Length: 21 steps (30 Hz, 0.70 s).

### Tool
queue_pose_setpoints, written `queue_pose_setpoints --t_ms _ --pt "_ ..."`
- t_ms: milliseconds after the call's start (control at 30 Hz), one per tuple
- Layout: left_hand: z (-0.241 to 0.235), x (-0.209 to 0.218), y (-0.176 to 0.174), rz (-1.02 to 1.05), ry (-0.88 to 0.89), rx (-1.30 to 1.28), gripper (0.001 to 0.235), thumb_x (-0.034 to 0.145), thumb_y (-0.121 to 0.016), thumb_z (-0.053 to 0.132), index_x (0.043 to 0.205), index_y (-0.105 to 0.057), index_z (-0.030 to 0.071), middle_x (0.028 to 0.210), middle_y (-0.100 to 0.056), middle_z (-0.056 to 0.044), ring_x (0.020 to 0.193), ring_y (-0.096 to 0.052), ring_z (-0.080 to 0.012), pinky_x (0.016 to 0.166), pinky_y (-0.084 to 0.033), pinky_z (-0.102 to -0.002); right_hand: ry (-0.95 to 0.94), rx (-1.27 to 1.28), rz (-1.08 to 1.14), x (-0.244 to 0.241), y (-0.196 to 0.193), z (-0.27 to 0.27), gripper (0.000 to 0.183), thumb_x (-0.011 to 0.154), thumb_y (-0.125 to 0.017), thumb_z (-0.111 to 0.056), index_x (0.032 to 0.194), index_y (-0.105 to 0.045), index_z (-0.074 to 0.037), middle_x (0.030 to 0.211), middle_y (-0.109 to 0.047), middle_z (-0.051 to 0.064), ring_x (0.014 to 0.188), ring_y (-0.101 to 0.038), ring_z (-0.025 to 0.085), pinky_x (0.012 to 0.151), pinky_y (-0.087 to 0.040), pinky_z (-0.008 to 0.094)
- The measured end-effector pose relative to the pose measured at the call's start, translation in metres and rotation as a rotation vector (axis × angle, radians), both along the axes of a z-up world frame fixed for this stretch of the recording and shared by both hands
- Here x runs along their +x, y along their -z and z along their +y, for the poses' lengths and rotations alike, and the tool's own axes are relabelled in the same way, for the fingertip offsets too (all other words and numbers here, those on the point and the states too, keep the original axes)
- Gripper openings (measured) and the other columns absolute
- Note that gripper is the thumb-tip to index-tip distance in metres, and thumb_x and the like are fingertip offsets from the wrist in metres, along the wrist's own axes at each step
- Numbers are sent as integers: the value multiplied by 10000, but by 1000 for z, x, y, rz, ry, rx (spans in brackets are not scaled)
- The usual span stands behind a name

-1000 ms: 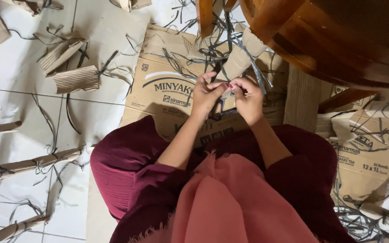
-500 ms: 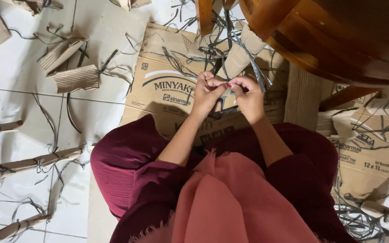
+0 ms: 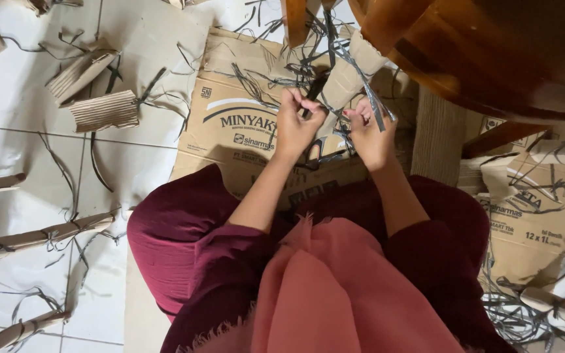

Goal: The person sits on the floor and ties a dark cord around a small piece of cardboard. They wrap the cord around the cardboard multiple times and secure it with a knot. The person then picks up another piece of cardboard and repeats the process of wrapping and tying the cord.

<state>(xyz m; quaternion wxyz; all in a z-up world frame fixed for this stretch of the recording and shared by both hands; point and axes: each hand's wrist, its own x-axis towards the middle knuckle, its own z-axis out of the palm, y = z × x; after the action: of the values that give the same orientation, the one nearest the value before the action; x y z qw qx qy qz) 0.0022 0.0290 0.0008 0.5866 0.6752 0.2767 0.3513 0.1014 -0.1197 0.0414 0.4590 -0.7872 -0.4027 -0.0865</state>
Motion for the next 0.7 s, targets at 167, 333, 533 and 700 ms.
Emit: queue_pose_setpoints --t_ms 167,333,533,700 --pt "5 -19 -2 149 145 -59 314 791 -770 147 972 -514 149 828 -761 -81 760 -696 -217 678 -529 -322 -85 44 368 28 13 -23 266 878 -848 30 1014 -624 -13 758 -635 159 610 -600 243 568 -498 315" --pt "-21 -49 -19 503 452 -45 256 799 -783 142 1025 -666 166 863 -765 -82 826 -740 -274 729 -553 -362 -72 -662 562 56 98 -47 351 777 -894 -339 1036 -759 -145 1066 -752 192 1072 -703 398 924 -555 461" --pt "-34 -86 -12 1239 952 296 384 877 -698 364 1210 -711 172 1211 -708 -181 1158 -690 -358 944 -577 -445 -446 -1286 296 -5 118 -25 416 825 -783 -515 1175 -791 -291 1287 -722 171 1202 -693 335 1009 -585 439" --pt "-19 -120 -91 1250 883 367 324 896 -689 315 1116 -663 78 1008 -729 -158 958 -738 -361 775 -608 -473 -523 -1046 278 -48 69 12 254 931 -707 -279 1056 -702 -58 1103 -730 161 1124 -690 357 907 -579 487"
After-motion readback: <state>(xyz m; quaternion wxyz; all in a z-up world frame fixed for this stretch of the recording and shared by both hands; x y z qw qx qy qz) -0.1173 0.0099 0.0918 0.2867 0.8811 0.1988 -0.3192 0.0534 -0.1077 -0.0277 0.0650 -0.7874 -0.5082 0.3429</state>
